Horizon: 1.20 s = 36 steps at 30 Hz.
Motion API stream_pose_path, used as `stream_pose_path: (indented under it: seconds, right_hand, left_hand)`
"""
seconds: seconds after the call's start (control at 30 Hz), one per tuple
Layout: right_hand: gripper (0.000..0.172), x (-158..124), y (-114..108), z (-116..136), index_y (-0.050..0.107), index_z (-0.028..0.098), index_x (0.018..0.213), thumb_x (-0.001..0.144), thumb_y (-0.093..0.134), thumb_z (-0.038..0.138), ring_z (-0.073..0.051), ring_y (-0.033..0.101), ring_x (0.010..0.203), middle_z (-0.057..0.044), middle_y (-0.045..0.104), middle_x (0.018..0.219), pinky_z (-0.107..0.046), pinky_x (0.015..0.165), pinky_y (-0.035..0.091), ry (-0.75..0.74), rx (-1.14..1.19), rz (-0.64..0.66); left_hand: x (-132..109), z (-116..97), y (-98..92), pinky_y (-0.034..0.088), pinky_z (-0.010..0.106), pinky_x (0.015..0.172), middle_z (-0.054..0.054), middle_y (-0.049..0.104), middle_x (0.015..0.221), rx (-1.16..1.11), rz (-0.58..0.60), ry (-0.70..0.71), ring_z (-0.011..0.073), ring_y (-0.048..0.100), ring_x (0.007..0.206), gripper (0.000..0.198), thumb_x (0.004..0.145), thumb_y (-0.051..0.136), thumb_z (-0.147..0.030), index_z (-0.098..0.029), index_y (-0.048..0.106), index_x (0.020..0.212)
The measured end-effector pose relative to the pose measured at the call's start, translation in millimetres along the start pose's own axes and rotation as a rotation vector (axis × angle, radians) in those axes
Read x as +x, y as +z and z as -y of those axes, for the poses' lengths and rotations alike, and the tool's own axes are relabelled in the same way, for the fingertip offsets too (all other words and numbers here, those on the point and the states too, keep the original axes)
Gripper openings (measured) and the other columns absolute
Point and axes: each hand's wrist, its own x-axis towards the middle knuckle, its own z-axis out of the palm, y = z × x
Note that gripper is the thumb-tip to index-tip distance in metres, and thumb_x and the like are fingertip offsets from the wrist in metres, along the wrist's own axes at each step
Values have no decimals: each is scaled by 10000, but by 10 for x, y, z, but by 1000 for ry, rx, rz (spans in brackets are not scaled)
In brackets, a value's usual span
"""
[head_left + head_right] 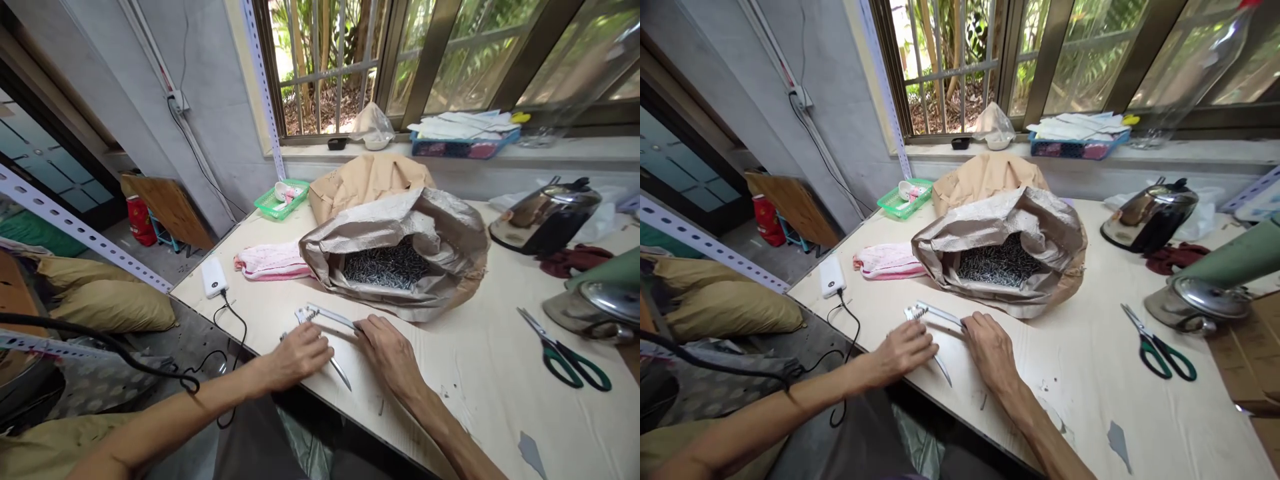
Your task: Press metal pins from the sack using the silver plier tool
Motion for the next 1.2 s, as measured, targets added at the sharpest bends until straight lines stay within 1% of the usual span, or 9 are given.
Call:
stream_pose_path:
  seconds: [0.13, 0.23, 0.3, 0.4, 0.5, 0.57, 0.63, 0.77, 1.2]
  right_hand:
    - [264, -300, -41, -222, 576, 224, 813, 929, 340, 250, -136, 511, 689, -13, 572, 725, -258, 604, 364, -15, -48, -27]
    - [245, -466, -30, -340, 577, 238, 803, 914, 361, 206, -129, 521, 681, 4, 574, 720, -250, 586, 364, -20, -93, 3]
    - [223, -525, 0, -364, 578, 245, 819, 901, 382, 178, -128, 523, 693, 11, 574, 728, -248, 596, 364, -21, -112, 22]
    - [208, -560, 70, -351, 572, 243, 819, 881, 402, 142, -133, 511, 706, 9, 566, 734, -252, 613, 353, -25, -137, 22]
    - [227, -577, 155, -345, 568, 244, 817, 857, 400, 96, -137, 492, 698, 6, 554, 732, -257, 607, 333, -20, -172, -19]
    - [250, -590, 208, -355, 562, 246, 808, 839, 394, 64, -138, 484, 691, 6, 545, 726, -260, 598, 322, -10, -192, -41]
    - [265, -603, 248, -366, 554, 244, 791, 826, 390, 39, -139, 481, 690, 6, 536, 715, -262, 593, 314, -6, -196, -43]
    - [265, -618, 270, -358, 548, 242, 788, 815, 396, 27, -146, 479, 700, 5, 530, 715, -264, 602, 309, 12, -203, -48]
    - [265, -614, 274, -325, 546, 244, 778, 787, 416, 14, -146, 477, 703, 2, 528, 727, -270, 612, 309, 19, -211, -67]
  left_hand:
    - [173, -448, 227, 420, 316, 700, 19, 536, 721, -89, 96, 2, 148, 488, 718, 102, 895, 487, -148, -141, 550, 815]
    - [425, -502, 291, 411, 307, 694, 32, 556, 756, -223, 139, -56, 159, 485, 753, 174, 883, 543, -288, -157, 574, 773]
    - [671, -304, 280, 410, 287, 679, 45, 573, 809, -315, 111, -156, 163, 485, 787, 212, 898, 515, -335, -165, 606, 810]
    - [1103, 211, 289, 421, 287, 679, 71, 573, 815, -222, 94, -438, 175, 485, 814, 252, 923, 417, -136, -135, 627, 785]
    - [1453, 650, 370, 454, 313, 727, 107, 587, 845, -92, 165, -671, 219, 492, 908, 217, 875, 461, -74, -105, 645, 765]
    - [1583, 780, 425, 470, 319, 751, 135, 597, 891, -46, 260, -739, 245, 491, 993, 210, 867, 456, -62, -93, 657, 813]
    - [1644, 790, 455, 481, 322, 755, 154, 606, 940, -40, 378, -764, 254, 510, 1028, 246, 882, 414, -58, -88, 657, 897]
    - [1678, 673, 474, 494, 328, 725, 146, 638, 896, -74, 528, -750, 234, 611, 891, 277, 867, 397, -17, -102, 654, 926]
    - [1652, 675, 634, 494, 330, 751, 155, 648, 948, -125, 559, -577, 237, 643, 905, 251, 865, 422, -48, -113, 660, 910]
